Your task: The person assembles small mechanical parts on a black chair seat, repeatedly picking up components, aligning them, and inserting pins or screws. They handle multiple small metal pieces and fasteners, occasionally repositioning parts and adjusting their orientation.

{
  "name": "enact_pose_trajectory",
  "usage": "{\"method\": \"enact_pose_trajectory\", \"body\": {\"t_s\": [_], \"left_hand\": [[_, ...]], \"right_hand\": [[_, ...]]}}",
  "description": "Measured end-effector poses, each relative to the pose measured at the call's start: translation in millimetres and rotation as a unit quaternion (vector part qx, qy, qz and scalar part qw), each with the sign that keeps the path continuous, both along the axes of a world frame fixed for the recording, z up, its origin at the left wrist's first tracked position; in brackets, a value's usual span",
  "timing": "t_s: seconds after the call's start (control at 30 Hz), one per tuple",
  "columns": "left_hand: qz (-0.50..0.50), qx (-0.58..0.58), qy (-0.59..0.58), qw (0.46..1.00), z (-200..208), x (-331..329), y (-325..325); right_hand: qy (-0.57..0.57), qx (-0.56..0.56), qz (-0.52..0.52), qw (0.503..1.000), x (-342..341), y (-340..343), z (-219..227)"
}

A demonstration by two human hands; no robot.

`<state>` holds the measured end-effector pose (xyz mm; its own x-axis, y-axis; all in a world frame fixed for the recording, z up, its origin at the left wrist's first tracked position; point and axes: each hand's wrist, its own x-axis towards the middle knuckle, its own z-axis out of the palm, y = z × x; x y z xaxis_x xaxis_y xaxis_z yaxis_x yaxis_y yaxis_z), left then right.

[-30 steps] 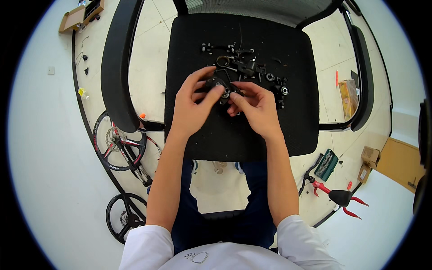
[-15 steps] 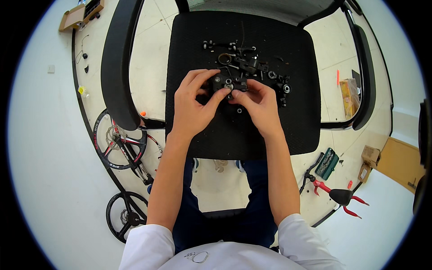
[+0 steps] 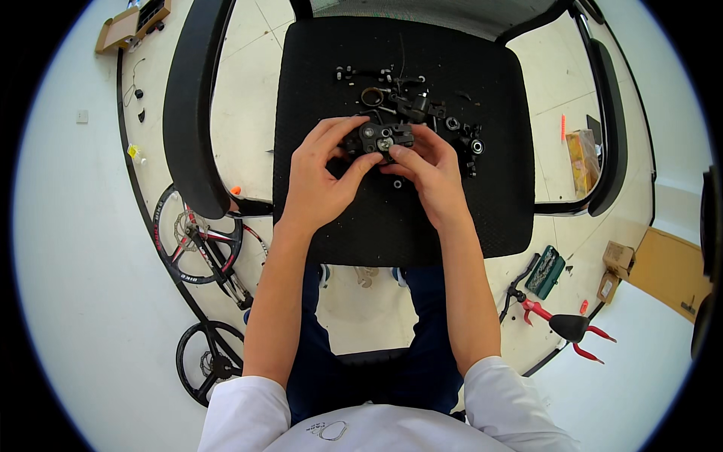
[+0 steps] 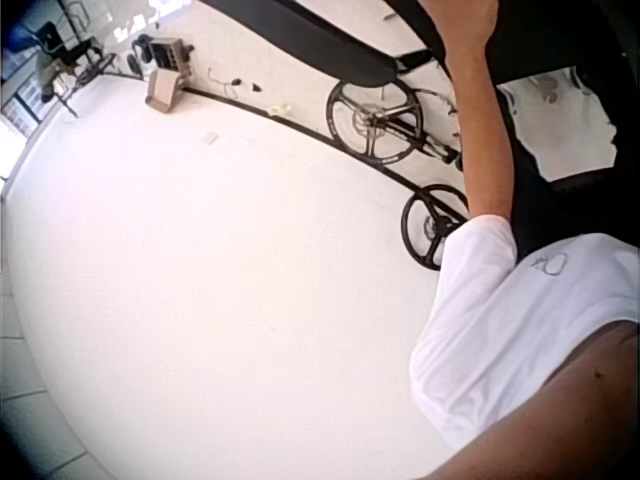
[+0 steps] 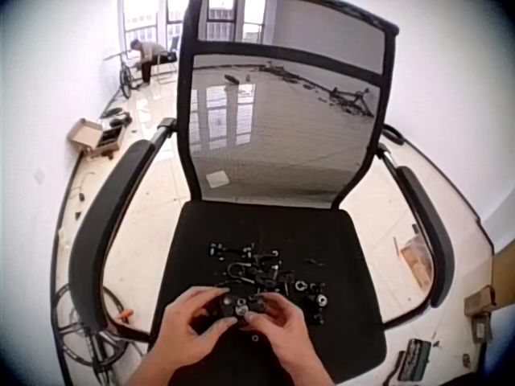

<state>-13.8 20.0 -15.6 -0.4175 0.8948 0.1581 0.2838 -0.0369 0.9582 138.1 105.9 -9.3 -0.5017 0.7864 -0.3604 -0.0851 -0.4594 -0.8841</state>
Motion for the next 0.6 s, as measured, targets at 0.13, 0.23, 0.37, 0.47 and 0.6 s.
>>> {"method": "enact_pose_trajectory", "body": {"t_s": [0.13,0.23,0.37,0.47,0.6], "left_hand": [[-0.009,0.013,0.026,1.000,0.8,2.3,1.1],[-0.014,0.016,0.039,0.999,1.2,3.5,0.7],[-0.013,0.013,0.040,0.999,2.3,4.5,0.9],[-0.012,0.013,0.031,0.999,2.3,5.6,1.3],[-0.004,0.012,0.031,0.999,1.8,5.9,1.4]], "right_hand": [[-0.023,0.013,0.007,1.000,1.9,1.7,-3.9],[-0.028,0.007,0.000,1.000,2.2,2.0,-3.1],[-0.030,0.007,-0.008,0.999,2.6,2.4,-5.4],[-0.028,0.007,-0.008,1.000,3.1,2.7,-7.4],[-0.029,0.009,-0.009,0.999,2.9,1.6,-7.5]]}}
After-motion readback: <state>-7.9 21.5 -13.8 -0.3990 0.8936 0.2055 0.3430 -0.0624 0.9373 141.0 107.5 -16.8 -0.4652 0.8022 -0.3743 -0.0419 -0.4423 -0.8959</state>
